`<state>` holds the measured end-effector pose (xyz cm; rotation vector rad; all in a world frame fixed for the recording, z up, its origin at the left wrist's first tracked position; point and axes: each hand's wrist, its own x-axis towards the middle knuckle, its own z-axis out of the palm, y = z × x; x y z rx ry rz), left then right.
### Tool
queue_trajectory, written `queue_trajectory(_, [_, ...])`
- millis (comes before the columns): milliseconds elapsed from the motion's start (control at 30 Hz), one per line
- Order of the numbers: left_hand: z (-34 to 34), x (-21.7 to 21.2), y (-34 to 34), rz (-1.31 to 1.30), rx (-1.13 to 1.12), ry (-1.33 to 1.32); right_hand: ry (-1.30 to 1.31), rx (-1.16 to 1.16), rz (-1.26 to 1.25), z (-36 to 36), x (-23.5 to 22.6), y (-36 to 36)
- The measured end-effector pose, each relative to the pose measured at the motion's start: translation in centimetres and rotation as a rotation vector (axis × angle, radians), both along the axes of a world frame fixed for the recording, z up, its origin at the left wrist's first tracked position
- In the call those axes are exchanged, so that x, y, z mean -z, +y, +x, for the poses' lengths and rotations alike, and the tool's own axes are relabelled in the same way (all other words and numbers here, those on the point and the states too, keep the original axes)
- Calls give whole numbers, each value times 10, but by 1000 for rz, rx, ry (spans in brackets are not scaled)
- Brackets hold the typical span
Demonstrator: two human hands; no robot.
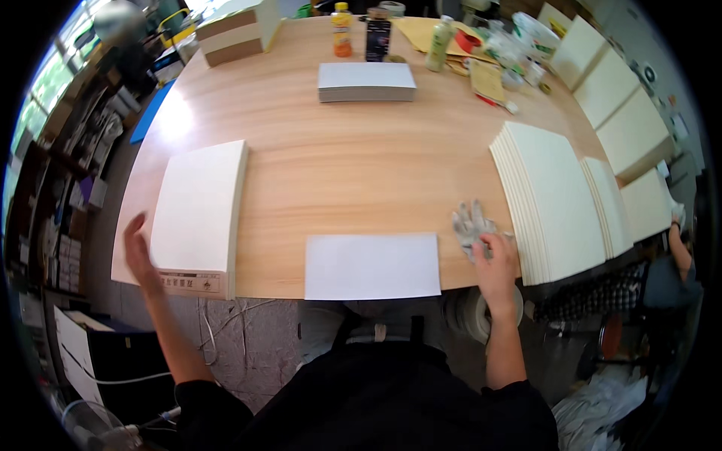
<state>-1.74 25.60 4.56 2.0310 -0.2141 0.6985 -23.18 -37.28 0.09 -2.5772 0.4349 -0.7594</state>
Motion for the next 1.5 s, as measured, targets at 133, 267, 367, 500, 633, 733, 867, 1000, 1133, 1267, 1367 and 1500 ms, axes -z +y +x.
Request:
queue_trajectory(133, [20,-39,-252,187,710,-48,48,3,-218,-5,43,0])
queue_trajectory(267, [-31,-65,-447,165,1145,-69,17,27,-199,13,40,4])
queue_trajectory(367, [-68,-57,-549,260,1300,-165,-85,18,-171,-3,19,14])
queue_trajectory(500, [-107,-32,-625,409,1444,-504,-186,-128,-56,-52,-33,28])
queue_trajectory(633, [-111,-26,-641,414,1546,-557,-254,-58,26,-85,-52,24])
queue_trajectory(733, [-109,-23,-651,413,1539,-435,-222,-31,19,-101,-55,10])
queue_trajectory(867, [-111,-26,-659,388,1492,-261,-20,202,6,-104,-59,-5])
queue_trajectory(1000, [-117,-26,-658,347,1447,-240,111,368,-96,-99,-54,-15])
queue_trajectory(1133, [-119,-14,-657,300,1390,-502,169,447,25,-89,-69,-6])
queue_trajectory(1267, [-128,-13,-659,336,1415,-513,34,437,-68,-95,-51,-12])
queue_trajectory(1367, [-127,-14,-661,436,1374,-655,9,403,123,-96,-60,4])
queue_trajectory(1500, [-130,-12,-668,560,1292,-701,-125,285,67,-103,-48,14])
